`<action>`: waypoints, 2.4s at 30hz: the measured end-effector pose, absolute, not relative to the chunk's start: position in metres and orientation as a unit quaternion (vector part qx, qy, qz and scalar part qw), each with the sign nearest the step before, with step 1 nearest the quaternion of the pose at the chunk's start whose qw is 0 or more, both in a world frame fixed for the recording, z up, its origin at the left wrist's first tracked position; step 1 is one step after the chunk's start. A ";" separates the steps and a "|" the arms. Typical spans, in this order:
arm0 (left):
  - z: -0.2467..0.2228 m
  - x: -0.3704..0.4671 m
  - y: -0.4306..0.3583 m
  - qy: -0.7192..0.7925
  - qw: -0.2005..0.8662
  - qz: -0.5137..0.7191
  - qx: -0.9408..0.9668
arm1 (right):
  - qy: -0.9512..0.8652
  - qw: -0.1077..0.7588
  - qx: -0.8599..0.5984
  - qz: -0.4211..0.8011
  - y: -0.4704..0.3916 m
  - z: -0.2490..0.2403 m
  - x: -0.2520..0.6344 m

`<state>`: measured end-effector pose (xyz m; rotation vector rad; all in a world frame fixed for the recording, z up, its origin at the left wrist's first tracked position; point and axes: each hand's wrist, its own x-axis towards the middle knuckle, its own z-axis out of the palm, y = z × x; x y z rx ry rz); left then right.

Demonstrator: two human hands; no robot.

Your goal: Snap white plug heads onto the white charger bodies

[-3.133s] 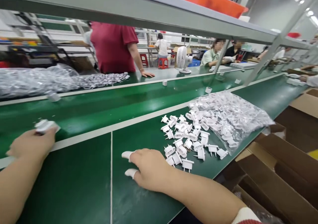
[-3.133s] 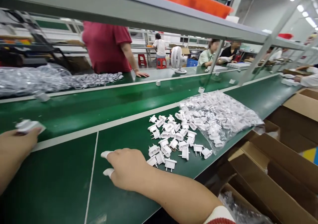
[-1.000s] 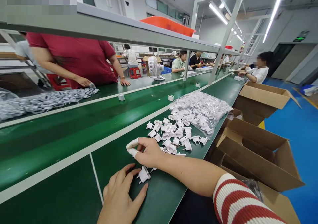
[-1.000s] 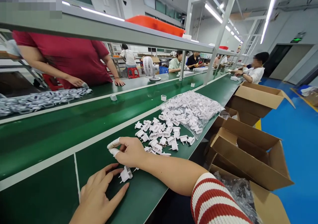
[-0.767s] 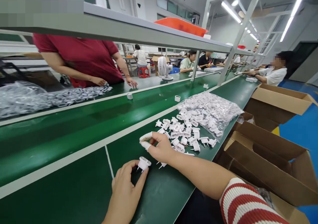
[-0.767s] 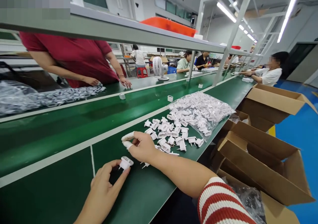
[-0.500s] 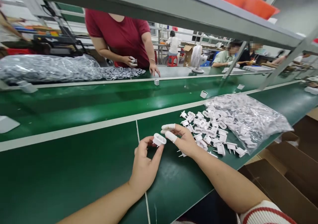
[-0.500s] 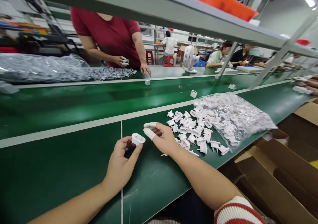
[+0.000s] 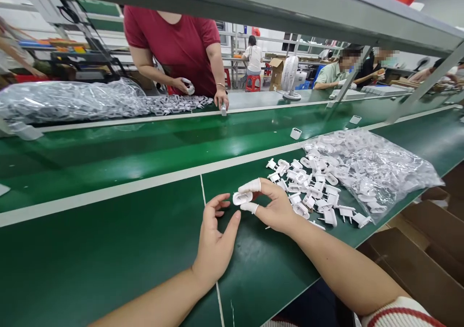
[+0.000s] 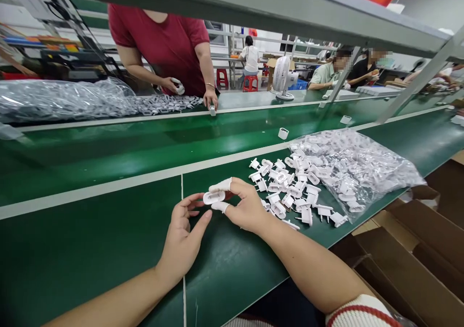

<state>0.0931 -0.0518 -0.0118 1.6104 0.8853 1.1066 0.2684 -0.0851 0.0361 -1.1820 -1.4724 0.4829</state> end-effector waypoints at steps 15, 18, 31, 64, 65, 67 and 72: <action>-0.012 0.093 -0.050 0.321 0.534 0.466 0.628 | -0.627 0.557 -0.490 0.238 -0.085 0.024 0.266; -0.012 0.092 -0.050 0.328 0.531 0.467 0.626 | -0.616 0.564 -0.485 0.258 -0.084 0.021 0.265; -0.010 0.094 -0.050 0.326 0.567 0.461 0.600 | -0.629 0.561 -0.478 0.247 -0.085 0.025 0.264; 0.003 0.092 -0.046 0.371 0.677 0.417 0.479 | -0.452 0.613 -0.520 0.387 -0.079 0.025 0.264; 0.004 0.092 -0.046 0.382 0.678 0.411 0.475 | -0.438 0.622 -0.507 0.404 -0.078 0.024 0.264; 0.007 0.093 -0.044 0.407 0.678 0.388 0.473 | -0.423 0.630 -0.492 0.427 -0.077 0.024 0.263; 0.017 0.117 0.001 0.473 0.661 0.315 0.489 | -0.389 0.667 -0.475 0.423 -0.078 0.029 0.261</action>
